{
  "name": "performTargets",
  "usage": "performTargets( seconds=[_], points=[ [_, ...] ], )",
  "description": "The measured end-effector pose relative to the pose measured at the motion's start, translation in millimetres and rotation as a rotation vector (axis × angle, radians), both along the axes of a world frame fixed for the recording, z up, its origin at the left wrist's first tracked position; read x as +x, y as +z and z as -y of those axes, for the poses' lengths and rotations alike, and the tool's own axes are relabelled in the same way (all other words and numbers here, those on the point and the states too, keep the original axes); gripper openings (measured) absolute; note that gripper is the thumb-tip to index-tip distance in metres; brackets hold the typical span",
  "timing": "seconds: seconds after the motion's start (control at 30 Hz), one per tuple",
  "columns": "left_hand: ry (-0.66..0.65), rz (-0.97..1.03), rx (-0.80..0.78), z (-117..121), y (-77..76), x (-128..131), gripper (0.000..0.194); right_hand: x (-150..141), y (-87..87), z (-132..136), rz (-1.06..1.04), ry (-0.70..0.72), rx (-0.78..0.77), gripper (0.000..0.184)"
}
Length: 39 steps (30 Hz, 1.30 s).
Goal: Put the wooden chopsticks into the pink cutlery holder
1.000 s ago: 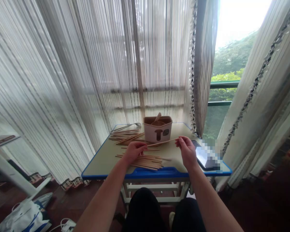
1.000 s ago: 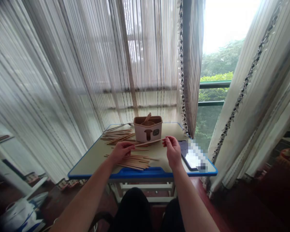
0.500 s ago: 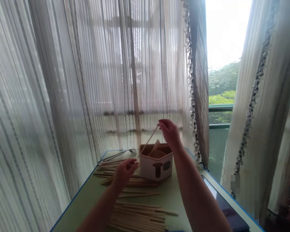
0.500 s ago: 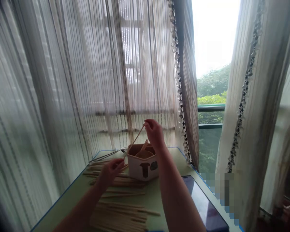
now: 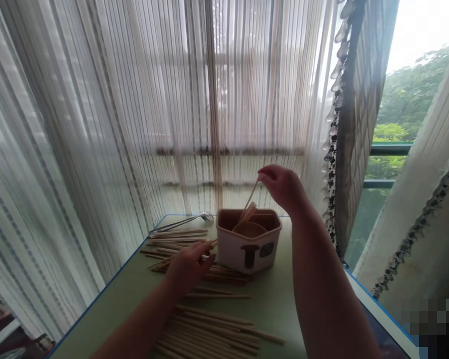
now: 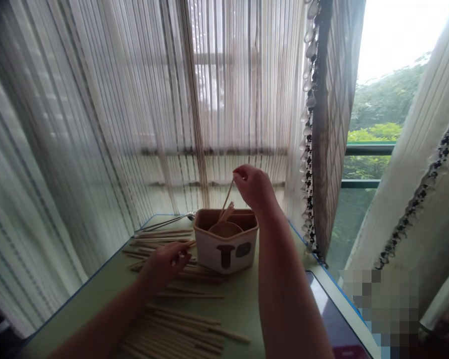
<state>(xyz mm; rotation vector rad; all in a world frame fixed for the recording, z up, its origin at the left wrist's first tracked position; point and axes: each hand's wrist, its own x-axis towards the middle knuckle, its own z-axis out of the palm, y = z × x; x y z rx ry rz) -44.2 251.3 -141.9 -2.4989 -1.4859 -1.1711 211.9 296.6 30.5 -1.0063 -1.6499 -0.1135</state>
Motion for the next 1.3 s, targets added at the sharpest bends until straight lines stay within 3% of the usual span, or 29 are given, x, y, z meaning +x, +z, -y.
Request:
performTargets(
  seconds=[0.2, 0.33, 0.7, 0.83, 1.07, 1.3],
  points=[
    [0.030, -0.029, -0.019, 0, -2.9, -2, 0.021, 3, -15.9, -16, 0.289, 0.040, -0.209, 0.009],
    [0.019, -0.076, -0.044, 3, -0.9, 0, 0.020, 6, -23.6, -26, 0.370, 0.086, -0.369, 0.009],
    [0.021, -0.104, -0.042, 8, 4.7, 0, 0.018, 2, -7.8, -5, 0.475, -0.010, -0.582, 0.018],
    [-0.073, -0.167, -0.084, 18, 12.0, 5, 0.021, 3, -6.6, -3, 0.496, -0.004, -0.655, 0.020],
    [-0.308, -0.290, -0.240, 40, 25.8, 12, 0.023, 8, 0.9, 10, 0.495, -0.015, -0.571, 0.024],
    [-0.349, -0.330, -0.323, 47, 26.1, 8, 0.023, 1, 8.1, 33, 0.501, -0.056, -0.557, 0.019]
  ],
)
